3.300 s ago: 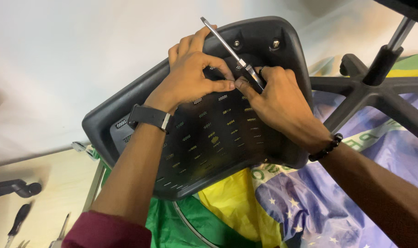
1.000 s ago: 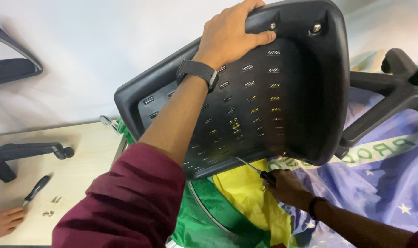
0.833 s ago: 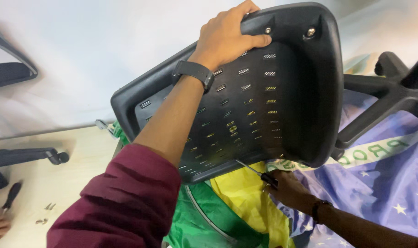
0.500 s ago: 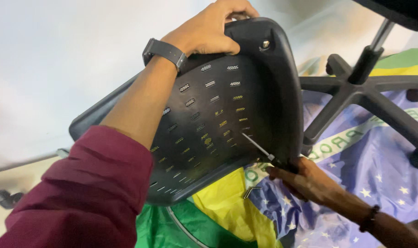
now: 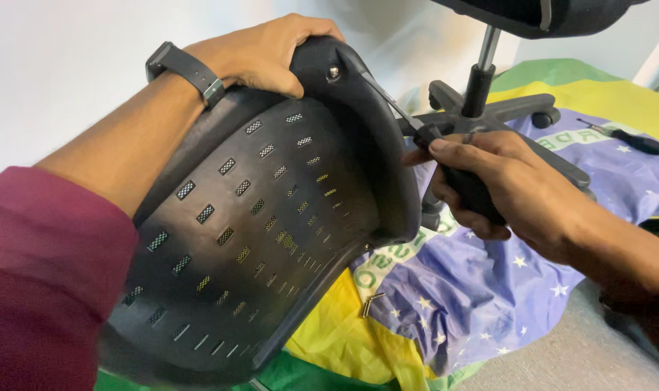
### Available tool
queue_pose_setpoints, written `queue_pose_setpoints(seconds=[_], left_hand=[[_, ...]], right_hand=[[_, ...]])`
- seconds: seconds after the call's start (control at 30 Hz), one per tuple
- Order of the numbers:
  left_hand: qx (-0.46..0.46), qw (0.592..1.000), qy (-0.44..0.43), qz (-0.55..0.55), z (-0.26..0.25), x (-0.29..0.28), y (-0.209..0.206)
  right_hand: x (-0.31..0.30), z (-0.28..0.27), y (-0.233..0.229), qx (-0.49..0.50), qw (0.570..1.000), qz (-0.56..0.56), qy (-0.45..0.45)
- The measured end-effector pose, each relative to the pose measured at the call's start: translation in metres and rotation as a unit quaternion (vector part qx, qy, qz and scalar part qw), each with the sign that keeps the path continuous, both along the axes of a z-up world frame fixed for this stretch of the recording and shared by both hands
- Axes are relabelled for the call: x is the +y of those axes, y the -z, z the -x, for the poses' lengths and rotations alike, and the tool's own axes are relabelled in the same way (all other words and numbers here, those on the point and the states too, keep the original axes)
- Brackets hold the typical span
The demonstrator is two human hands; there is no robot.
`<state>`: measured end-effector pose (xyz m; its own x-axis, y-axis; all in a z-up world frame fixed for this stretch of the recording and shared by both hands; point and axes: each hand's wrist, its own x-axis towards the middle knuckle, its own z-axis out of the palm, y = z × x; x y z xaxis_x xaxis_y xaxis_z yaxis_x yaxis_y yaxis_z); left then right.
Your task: The person uses a screwdriver to tighten screws on the underside of a black plastic chair seat. They reposition the seat and continue tightening multiple screws to secure it.
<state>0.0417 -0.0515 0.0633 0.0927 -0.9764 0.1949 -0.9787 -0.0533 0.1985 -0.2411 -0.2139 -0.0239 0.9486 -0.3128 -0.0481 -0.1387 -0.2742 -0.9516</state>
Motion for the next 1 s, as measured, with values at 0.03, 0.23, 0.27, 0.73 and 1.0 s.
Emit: queue_pose_setpoints(seconds=[0.03, 0.23, 0.27, 0.73, 1.0], left_hand=[[0.021, 1.000, -0.022, -0.002, -0.003, 0.003, 0.000], [0.057, 0.992, -0.105, 0.042, -0.014, 0.014, 0.014], [0.048, 0.993, -0.093, 0.054, -0.014, 0.013, 0.016], [0.016, 0.989, -0.064, 0.135, -0.022, 0.009, 0.023], [0.027, 0.984, -0.116, 0.133, -0.019, 0.002, 0.022]], right_hand=[[0.006, -0.005, -0.007, 0.015, 1.000, 0.008, 0.012], [0.032, -0.020, -0.023, 0.025, 0.989, 0.125, 0.080], [0.033, -0.021, -0.023, 0.031, 0.984, 0.153, 0.089], [0.041, -0.028, -0.031, 0.029, 0.960, 0.248, 0.129], [0.029, -0.024, -0.037, 0.019, 0.977, 0.183, 0.105]])
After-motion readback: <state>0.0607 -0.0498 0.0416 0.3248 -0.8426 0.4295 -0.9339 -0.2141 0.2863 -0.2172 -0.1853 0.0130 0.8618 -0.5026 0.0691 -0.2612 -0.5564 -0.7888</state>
